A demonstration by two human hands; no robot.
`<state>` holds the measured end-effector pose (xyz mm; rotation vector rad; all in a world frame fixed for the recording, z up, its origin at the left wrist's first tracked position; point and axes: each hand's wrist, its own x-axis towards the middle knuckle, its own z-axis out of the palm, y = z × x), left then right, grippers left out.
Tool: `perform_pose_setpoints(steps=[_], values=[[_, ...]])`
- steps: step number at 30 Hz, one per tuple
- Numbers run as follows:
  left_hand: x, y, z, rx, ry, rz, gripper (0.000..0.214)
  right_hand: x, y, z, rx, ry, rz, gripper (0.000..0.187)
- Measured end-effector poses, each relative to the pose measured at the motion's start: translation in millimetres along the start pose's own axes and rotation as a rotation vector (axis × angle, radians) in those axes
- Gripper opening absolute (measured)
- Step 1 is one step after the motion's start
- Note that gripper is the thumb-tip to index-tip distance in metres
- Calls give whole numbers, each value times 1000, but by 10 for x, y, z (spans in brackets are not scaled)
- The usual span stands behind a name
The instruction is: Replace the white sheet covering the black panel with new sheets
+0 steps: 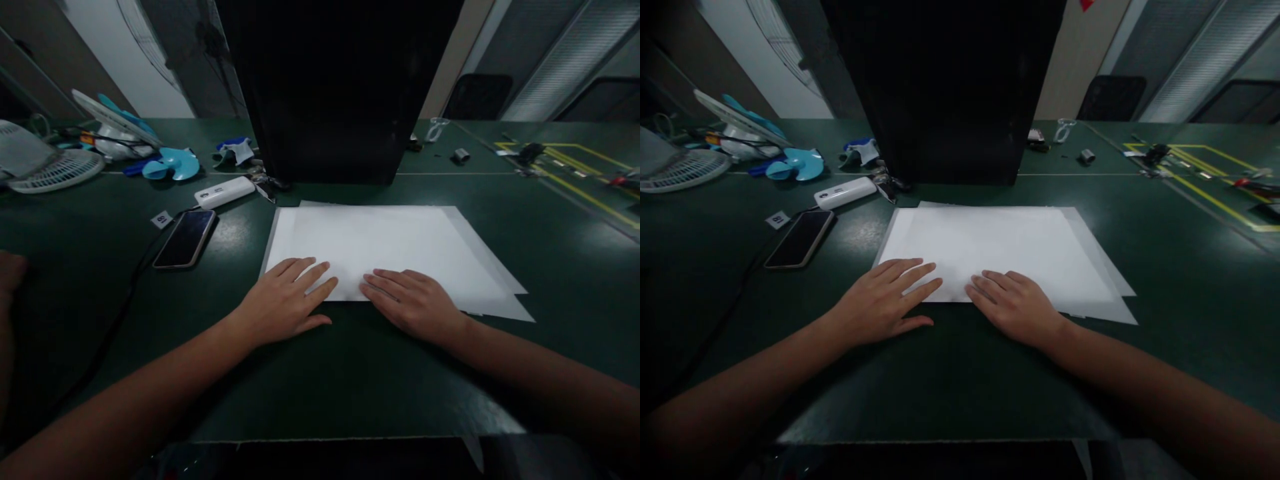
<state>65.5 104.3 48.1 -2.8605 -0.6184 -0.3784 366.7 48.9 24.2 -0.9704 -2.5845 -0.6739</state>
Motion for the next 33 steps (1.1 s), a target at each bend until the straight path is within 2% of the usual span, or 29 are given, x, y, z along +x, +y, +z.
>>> perform_pose_setpoints(steps=[2, 4, 7, 9, 12, 16, 19, 22, 26, 30, 33], values=[[-24, 1, 36, -41, -59, -96, 71, 6, 18, -2, 11, 21, -35, 31], [-50, -32, 55, -86, -67, -220, 79, 22, 22, -1, 27, 22, -54, 32], [-78, -153, 81, -204, -5, -396, 65, 48, 10, -10, 86, 5, -20, 28], [-87, -274, 117, -301, 70, -527, 61, 60, 43, -53, 142, -14, 62, 30], [-95, -471, 209, -407, 166, -744, 62, 43, 280, -180, 126, -80, 351, 39], [-115, -647, 356, -489, 209, -904, 55, -145, 928, -310, -129, -421, 1015, 63], [-128, -690, 452, -493, 203, -937, 61, -405, 1384, -262, -167, -602, 1282, 78], [-133, -704, 531, -429, 152, -903, 67, -612, 1614, -130, -106, -686, 1370, 80], [-134, -747, 579, -381, 64, -833, 71, -665, 1645, 14, -71, -689, 1376, 84], [-118, -785, 534, -437, 49, -782, 69, -637, 1609, 71, -57, -646, 1354, 80], [-88, -786, 496, -456, -53, -785, 77, -658, 1606, 85, -49, -606, 1347, 74]])
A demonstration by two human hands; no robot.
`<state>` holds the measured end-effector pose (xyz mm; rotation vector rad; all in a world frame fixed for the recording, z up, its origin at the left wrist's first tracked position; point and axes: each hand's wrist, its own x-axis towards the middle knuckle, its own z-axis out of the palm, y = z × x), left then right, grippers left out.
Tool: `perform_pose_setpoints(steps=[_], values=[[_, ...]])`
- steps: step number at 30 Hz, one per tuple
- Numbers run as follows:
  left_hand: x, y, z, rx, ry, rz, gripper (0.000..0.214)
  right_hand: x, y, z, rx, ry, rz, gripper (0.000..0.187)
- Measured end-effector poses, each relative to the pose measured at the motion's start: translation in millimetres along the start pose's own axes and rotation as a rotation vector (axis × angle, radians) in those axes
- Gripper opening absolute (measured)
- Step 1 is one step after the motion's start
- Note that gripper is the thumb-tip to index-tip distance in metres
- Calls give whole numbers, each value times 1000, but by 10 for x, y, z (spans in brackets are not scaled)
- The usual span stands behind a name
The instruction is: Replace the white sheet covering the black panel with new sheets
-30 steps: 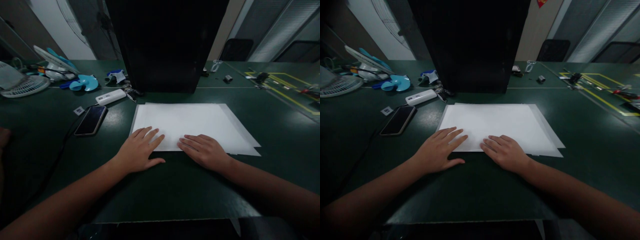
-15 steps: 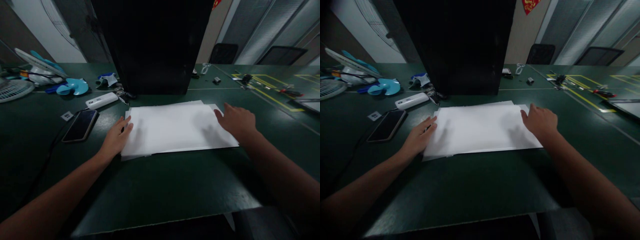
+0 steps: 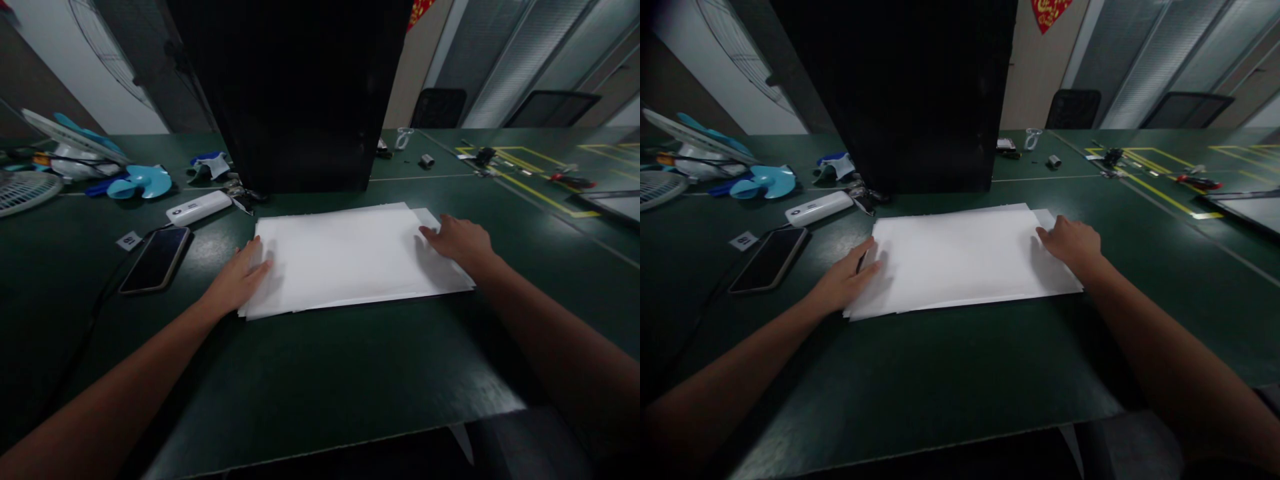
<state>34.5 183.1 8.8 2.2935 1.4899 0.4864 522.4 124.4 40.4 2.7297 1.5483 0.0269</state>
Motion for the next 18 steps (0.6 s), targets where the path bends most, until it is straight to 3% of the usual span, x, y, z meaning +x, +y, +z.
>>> perform_pose_setpoints(steps=[3, 8, 18], values=[[19, -3, 21, 87, -68, 46, 83, 22, 27, 31, 39, 35, -13, 71], [40, -90, 94, 189, -91, 135, 74, 108, 50, 125, 138, 107, -47, 68], [24, -4, 132, 294, -81, 95, 70, 4, -4, 80, 83, 128, -94, 57]])
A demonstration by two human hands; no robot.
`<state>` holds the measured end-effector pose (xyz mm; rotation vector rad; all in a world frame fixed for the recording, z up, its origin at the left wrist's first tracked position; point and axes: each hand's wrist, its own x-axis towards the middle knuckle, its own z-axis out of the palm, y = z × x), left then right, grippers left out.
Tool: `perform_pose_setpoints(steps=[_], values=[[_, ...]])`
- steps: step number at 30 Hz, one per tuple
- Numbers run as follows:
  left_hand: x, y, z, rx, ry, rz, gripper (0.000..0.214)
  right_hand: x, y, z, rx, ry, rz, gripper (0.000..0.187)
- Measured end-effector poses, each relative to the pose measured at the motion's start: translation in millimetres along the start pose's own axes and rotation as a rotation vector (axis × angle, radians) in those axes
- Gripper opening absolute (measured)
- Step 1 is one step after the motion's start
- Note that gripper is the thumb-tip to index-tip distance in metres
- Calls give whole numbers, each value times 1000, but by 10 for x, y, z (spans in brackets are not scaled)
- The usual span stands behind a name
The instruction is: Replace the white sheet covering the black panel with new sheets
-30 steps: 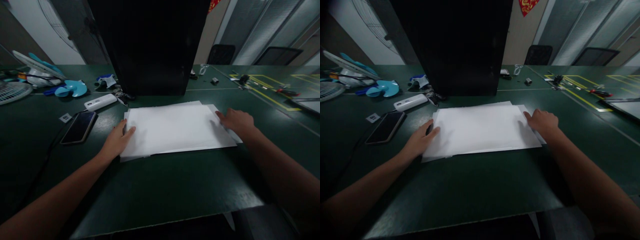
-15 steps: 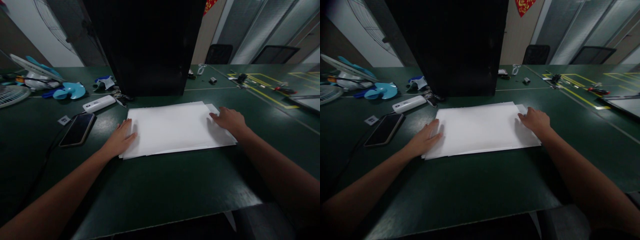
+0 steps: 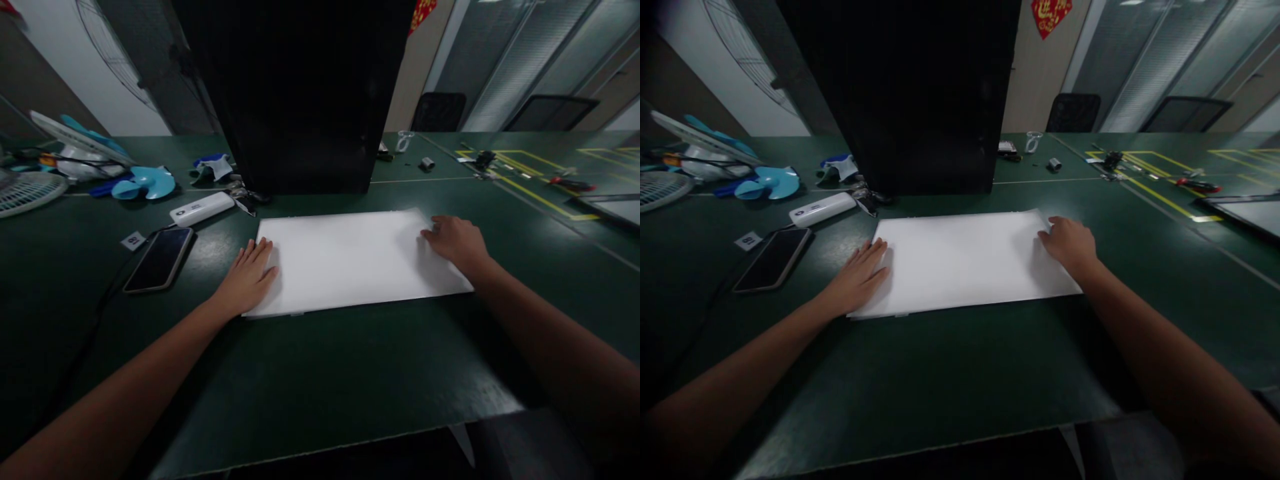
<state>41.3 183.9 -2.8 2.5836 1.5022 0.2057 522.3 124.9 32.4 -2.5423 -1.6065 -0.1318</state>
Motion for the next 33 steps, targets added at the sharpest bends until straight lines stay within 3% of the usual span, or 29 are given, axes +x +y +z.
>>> perform_pose_setpoints(steps=[10, 22, 25, 28, 31, 33], values=[[49, -24, 55, -97, 52, -16, 65, -255, -298, -100, -157, -66, -95, 53], [39, 37, -26, -155, 5, -18, 70, -362, -408, -91, -130, -140, -143, 83], [19, 52, -41, -175, 23, -32, 70, -306, -299, -151, -53, -207, -409, 88], [8, 56, -48, -191, 45, -42, 69, -292, -174, -244, 56, -415, -675, 104], [5, 47, -48, -189, 57, -28, 67, -351, -85, -322, 40, -580, -730, 128], [6, 41, -47, -186, 55, -20, 67, -408, -43, -345, 33, -647, -748, 132]])
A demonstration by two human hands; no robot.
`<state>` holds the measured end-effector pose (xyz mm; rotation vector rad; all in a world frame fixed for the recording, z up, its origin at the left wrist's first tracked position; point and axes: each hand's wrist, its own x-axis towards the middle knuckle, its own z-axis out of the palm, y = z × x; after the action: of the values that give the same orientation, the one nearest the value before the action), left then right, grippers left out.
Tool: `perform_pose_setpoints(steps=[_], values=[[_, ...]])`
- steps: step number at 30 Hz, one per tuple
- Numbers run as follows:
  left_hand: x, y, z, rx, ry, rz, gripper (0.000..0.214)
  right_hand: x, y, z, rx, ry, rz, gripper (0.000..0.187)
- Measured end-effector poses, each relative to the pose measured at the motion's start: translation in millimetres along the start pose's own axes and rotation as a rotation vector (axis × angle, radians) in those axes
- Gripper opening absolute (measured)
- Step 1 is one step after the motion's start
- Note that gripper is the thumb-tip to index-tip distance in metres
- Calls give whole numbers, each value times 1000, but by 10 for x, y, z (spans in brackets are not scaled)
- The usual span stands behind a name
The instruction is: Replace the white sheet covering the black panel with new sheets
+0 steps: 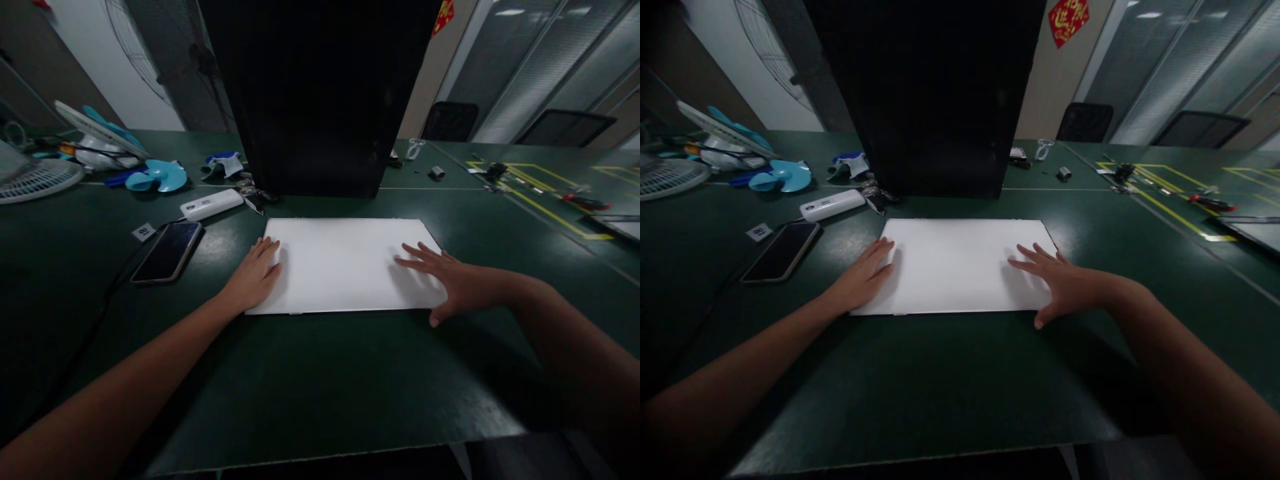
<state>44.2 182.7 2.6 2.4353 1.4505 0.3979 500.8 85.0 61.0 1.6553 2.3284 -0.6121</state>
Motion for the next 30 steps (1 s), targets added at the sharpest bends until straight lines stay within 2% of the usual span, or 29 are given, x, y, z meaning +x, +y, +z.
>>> perform_pose_setpoints(steps=[2, 8, 15, 19, 21, 23, 25, 27, 30], values=[[-1, -1, 2, 3, -3, -3, 66, -54, 1, 41, 36, -16, -26, 123], [-14, 11, 2, -11, 15, 6, 65, -159, 91, 197, 132, 141, -75, 82], [-7, -7, -11, -38, 27, -12, 60, -157, 261, 328, 194, 259, -137, 77], [-8, -30, 1, -35, 21, 14, 57, -163, 257, 344, 171, 273, -159, 78], [-10, -30, 12, -25, 15, 17, 59, -162, 214, 339, 169, 355, 14, 72], [-14, -24, 27, -1, 10, 23, 62, -145, 169, 337, 141, 461, 334, 75], [-20, -17, 47, 38, 11, 41, 63, -117, 146, 343, 105, 496, 600, 84], [-26, -9, 67, 76, 18, 54, 63, -85, 163, 352, 115, 490, 679, 86], [-31, 6, 81, 114, 12, 55, 62, -52, 255, 349, 221, 560, 641, 78]])
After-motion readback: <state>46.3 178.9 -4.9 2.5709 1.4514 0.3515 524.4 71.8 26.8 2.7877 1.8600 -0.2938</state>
